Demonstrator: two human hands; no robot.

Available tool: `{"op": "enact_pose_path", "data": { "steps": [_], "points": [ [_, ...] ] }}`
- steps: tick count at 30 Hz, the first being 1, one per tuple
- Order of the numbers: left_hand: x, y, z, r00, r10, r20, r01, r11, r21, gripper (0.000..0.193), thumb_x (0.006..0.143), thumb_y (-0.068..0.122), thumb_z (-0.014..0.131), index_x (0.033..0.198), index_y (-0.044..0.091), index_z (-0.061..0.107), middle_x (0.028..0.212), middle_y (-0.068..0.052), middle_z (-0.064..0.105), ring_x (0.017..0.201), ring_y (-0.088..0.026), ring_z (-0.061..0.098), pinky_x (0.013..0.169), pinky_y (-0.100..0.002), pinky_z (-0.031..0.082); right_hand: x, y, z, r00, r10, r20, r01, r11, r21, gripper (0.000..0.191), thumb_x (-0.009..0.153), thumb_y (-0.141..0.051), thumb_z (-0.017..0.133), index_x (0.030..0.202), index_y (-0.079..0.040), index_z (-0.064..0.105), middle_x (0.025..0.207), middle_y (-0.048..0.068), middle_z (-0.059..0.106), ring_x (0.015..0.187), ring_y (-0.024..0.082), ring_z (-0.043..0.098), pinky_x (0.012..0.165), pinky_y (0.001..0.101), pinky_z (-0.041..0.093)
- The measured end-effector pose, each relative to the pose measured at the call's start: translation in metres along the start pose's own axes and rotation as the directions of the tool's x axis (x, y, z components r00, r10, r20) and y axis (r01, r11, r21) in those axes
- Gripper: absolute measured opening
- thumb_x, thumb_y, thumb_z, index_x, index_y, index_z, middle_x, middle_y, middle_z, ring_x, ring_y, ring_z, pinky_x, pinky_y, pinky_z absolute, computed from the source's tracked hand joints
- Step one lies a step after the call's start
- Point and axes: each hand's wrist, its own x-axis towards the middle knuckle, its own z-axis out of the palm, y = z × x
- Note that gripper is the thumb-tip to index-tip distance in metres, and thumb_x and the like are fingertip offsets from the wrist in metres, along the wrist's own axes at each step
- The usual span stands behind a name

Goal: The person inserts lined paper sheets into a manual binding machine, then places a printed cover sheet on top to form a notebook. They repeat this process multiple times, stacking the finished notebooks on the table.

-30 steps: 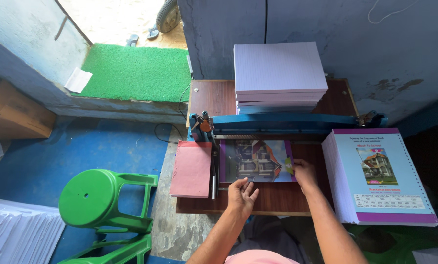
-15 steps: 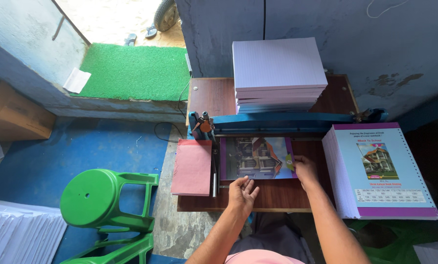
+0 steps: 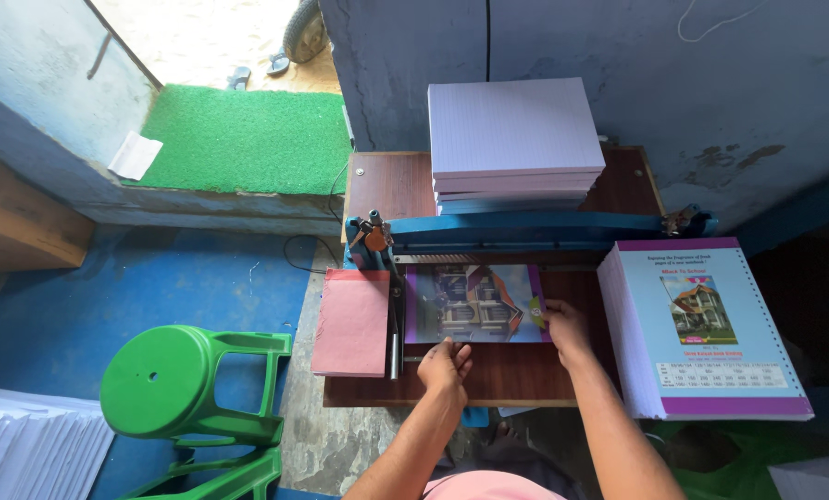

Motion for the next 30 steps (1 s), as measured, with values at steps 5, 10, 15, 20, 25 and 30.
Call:
{"op": "enact_pose_path", "data": {
  "steps": [5, 10, 15, 20, 25, 30],
  "points": [
    [0.003, -0.004, -0.010, 0.999, 0.016, -0.035, -0.014, 0.999, 0.051, 0.017, 0.097, 0.019, 0.066, 0.103, 0.003, 0.067, 0.095, -0.008, 0.074, 0.078, -0.019, 0.074, 0.070, -0.035, 0.058, -0.008, 0.006, -0.003, 0.999, -0.016, -0.048, 0.012, 0.998, -0.068, 0.034, 0.092, -0.009, 0.064, 0.126, -0.002, 0.066, 0.114, 0.018, 0.072, 0.104, 0.024, 0.069, 0.093, 0.0390, 0.054],
    [0.002, -0.012, -0.028, 0.999, -0.016, -0.042, 0.017, 1.000, 0.026, 0.013, 0.096, 0.018, 0.065, 0.102, 0.007, 0.066, 0.093, -0.006, 0.073, 0.077, -0.019, 0.072, 0.071, -0.036, 0.057, -0.030, 0.032, -0.010, 0.939, 0.339, 0.051, -0.339, 0.892, 0.299, 0.027, 0.095, -0.014, 0.065, 0.116, 0.003, 0.063, 0.109, 0.020, 0.067, 0.094, 0.034, 0.070, 0.083, 0.0512, 0.063],
    [0.002, -0.014, -0.038, 0.998, -0.031, -0.048, 0.032, 0.999, 0.018, 0.014, 0.095, 0.019, 0.067, 0.101, 0.006, 0.066, 0.093, -0.005, 0.072, 0.076, -0.017, 0.071, 0.072, -0.035, 0.057, -0.058, 0.063, -0.009, 0.908, 0.296, 0.296, -0.419, 0.660, 0.624, 0.025, 0.090, -0.014, 0.070, 0.108, -0.001, 0.060, 0.107, 0.020, 0.066, 0.099, 0.033, 0.071, 0.087, 0.0498, 0.064],
    [-0.001, -0.014, -0.043, 0.999, -0.001, -0.039, 0.001, 1.000, 0.004, 0.014, 0.094, 0.018, 0.068, 0.102, 0.007, 0.069, 0.092, -0.005, 0.072, 0.074, -0.016, 0.069, 0.073, -0.035, 0.056, -0.066, 0.073, 0.014, 0.897, 0.261, 0.356, -0.441, 0.586, 0.680, 0.025, 0.087, -0.014, 0.072, 0.107, -0.002, 0.062, 0.109, 0.015, 0.071, 0.109, 0.031, 0.068, 0.094, 0.0453, 0.061],
    [-0.022, -0.003, -0.032, 1.000, -0.003, -0.019, 0.002, 0.999, -0.044, 0.015, 0.095, 0.019, 0.069, 0.102, 0.007, 0.067, 0.092, -0.004, 0.072, 0.074, -0.015, 0.068, 0.075, -0.034, 0.056, -0.069, 0.075, 0.023, 0.916, 0.236, 0.326, -0.402, 0.497, 0.769, 0.029, 0.091, -0.018, 0.074, 0.112, -0.002, 0.063, 0.110, 0.014, 0.069, 0.109, 0.028, 0.067, 0.097, 0.0408, 0.060],
    [-0.066, 0.045, -0.004, 1.000, -0.008, -0.005, 0.008, 0.997, -0.073, 0.015, 0.095, 0.019, 0.068, 0.104, 0.008, 0.067, 0.093, -0.004, 0.072, 0.075, -0.014, 0.068, 0.076, -0.035, 0.056, -0.078, 0.069, 0.030, 0.920, 0.195, 0.340, -0.389, 0.566, 0.727, 0.038, 0.090, -0.022, 0.072, 0.119, -0.001, 0.062, 0.111, 0.016, 0.068, 0.109, 0.030, 0.067, 0.095, 0.0422, 0.060]
  ]
}}
